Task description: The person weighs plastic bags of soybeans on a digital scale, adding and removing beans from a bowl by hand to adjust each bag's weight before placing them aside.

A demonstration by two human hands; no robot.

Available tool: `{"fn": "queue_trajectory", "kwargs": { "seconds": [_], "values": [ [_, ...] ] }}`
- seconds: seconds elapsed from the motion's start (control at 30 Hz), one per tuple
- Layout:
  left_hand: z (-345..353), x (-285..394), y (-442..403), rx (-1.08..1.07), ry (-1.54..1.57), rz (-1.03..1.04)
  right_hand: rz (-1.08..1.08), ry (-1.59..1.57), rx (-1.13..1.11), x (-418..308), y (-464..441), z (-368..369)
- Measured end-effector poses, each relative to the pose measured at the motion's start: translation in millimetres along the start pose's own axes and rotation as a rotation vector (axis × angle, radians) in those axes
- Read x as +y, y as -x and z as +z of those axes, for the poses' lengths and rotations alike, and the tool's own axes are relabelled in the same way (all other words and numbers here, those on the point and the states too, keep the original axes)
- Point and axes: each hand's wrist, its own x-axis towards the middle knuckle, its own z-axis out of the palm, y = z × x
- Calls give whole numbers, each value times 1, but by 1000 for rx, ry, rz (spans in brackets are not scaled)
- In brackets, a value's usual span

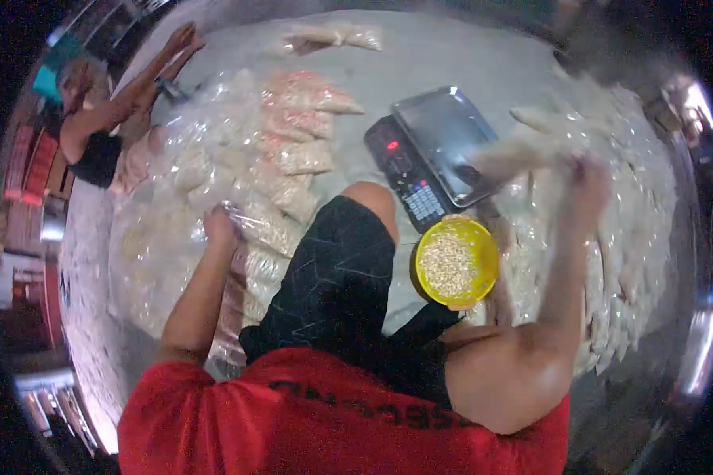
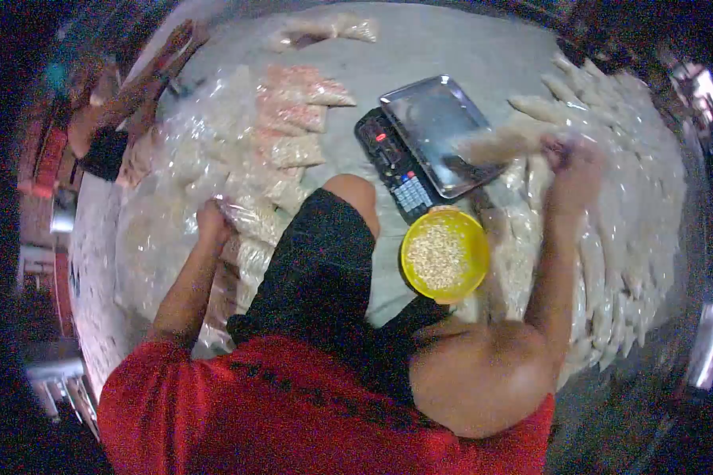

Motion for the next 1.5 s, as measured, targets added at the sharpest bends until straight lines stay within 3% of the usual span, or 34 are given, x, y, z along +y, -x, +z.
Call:
{"fn": "queue_trajectory", "kwargs": {
  "seconds": [0.13,0.2,0.23,0.27,0.37,0.43,0.5,0.57,0.63,0.7,0.77,0.8,0.87,0.9,0.97,1.03,1.07,1.17,1.3,1.37,1.4,1.47,1.5],
  "values": [
    [-13,-10,-15,-37,83,-102,304,-245,-64,89,57,34],
    [-18,6,-18,-72,-119,-152,374,-215,-23,134,106,49],
    [-9,20,-8,-34,30,-153,396,-177,22,156,128,55],
    [-2,30,0,-2,171,-160,394,-185,67,157,143,59],
    [-22,18,-41,-27,-47,-155,543,-380,154,149,186,52],
    [-24,28,-39,-119,-52,-182,688,-220,-15,121,193,35],
    [-7,44,-31,-191,-41,-218,641,-124,-31,106,205,15],
    [26,54,19,302,-828,802,524,235,-88,67,215,2],
    [59,62,61,-101,-1067,987,419,279,-4,67,226,-3],
    [110,68,108,-782,-1074,714,427,465,-87,87,239,-8],
    [125,-7,73,-814,-1361,1248,455,512,-211,88,245,-6],
    [129,-25,65,-816,-1366,1250,472,563,-334,89,246,-6],
    [133,-41,57,-558,-1853,1209,384,553,-373,99,251,-15],
    [134,-32,61,-574,-1866,1208,293,546,-423,102,257,-18],
    [131,-13,69,-611,-1904,878,326,478,-346,93,254,-16],
    [123,3,72,-562,-1886,847,7,769,-335,67,234,-16],
    [123,8,72,-517,-1857,828,-101,718,-334,71,232,-20],
    [127,11,69,-476,-1829,831,-219,723,-327,55,228,-29],
    [123,-4,53,-502,-1872,853,-168,724,-399,77,248,-30],
    [109,-14,42,-501,-1825,1053,-37,926,-610,112,271,-28],
    [109,-10,44,-505,-1827,1050,-32,925,-613,109,271,-31],
    [118,24,56,-668,-1341,628,52,771,-594,90,258,-29],
    [127,45,65,-663,-1347,623,97,691,-582,86,256,-27]
  ]
}}
